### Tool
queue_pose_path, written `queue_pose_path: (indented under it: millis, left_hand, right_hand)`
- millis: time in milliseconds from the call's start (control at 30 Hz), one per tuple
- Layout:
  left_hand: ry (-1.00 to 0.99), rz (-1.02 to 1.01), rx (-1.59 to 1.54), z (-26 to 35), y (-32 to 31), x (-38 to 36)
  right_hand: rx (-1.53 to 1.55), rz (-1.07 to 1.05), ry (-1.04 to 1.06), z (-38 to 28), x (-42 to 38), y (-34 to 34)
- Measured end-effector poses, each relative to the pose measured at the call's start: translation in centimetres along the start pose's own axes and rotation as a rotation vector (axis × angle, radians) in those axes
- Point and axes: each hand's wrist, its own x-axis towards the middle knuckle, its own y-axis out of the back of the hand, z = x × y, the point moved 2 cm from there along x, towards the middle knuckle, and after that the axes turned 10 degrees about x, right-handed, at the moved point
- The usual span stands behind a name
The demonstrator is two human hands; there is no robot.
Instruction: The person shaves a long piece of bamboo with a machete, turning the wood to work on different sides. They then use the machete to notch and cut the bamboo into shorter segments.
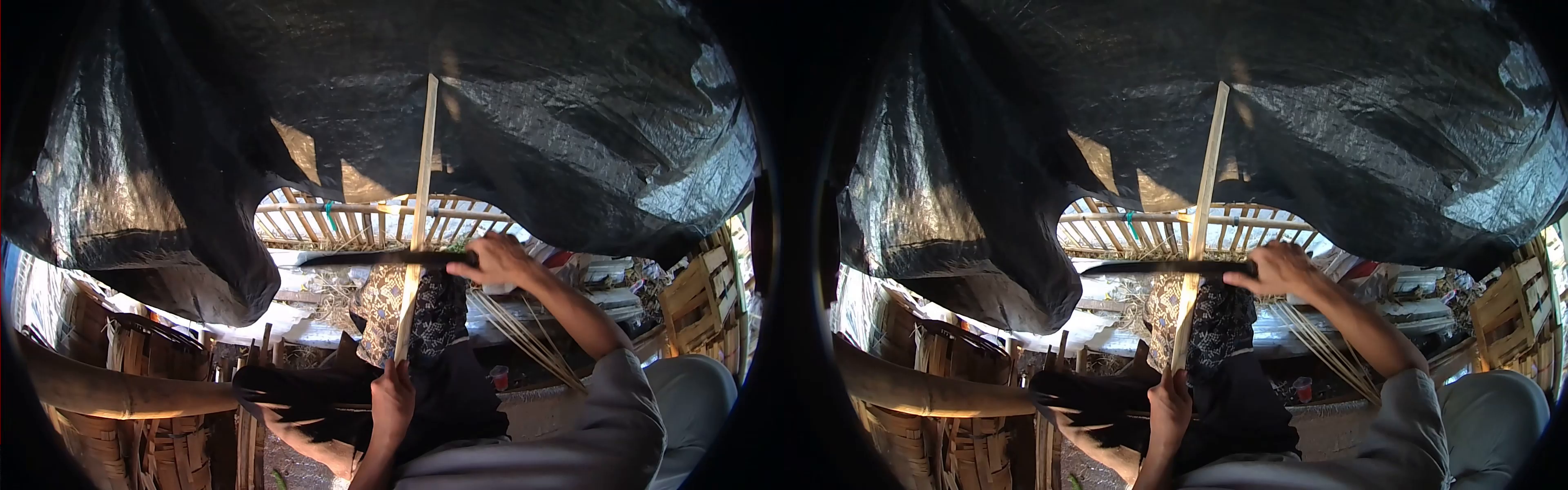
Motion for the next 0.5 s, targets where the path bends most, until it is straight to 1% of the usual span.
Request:
queue_pose_path:
  millis: [33,67,100,167,200,233,300,367,400,433,500]
  left_hand:
    - [0.004,-0.007,0.004,0.0,0.0,-0.1]
    - [-0.017,0.014,0.008,0.1,-0.2,-0.2]
    - [-0.043,0.041,0.013,0.2,-0.1,-0.1]
    - [-0.045,0.064,-0.03,0.3,0.1,0.0]
    - [-0.042,0.067,-0.006,-0.1,-0.1,-0.1]
    - [-0.037,0.067,0.019,-0.3,-0.3,-0.2]
    - [-0.036,0.065,0.004,-0.1,0.1,0.1]
    - [-0.019,0.022,-0.05,0.2,0.5,0.1]
    - [-0.021,0.04,-0.056,0.1,0.3,0.0]
    - [-0.022,0.04,-0.05,0.1,0.3,-0.2]
    - [-0.016,0.055,0.0,0.2,0.0,-0.3]
  right_hand:
    - [0.011,-0.019,-0.112,1.0,0.8,-0.1]
    - [0.113,-0.049,-0.309,0.3,1.4,1.1]
    - [0.115,-0.017,-0.326,-0.2,1.8,1.6]
    - [0.209,-0.036,-0.328,-0.6,1.8,1.4]
    - [0.253,-0.164,-0.37,-1.7,1.4,2.2]
    - [0.154,-0.07,-0.163,-0.5,0.8,0.7]
    - [0.017,-0.081,0.008,-1.6,0.3,1.5]
    - [0.015,-0.107,-0.222,-0.6,1.1,1.5]
    - [0.147,-0.058,-0.29,-0.8,1.5,2.1]
    - [0.188,0.04,-0.329,0.4,2.0,1.1]
    - [0.252,-0.136,-0.374,0.2,1.8,1.2]
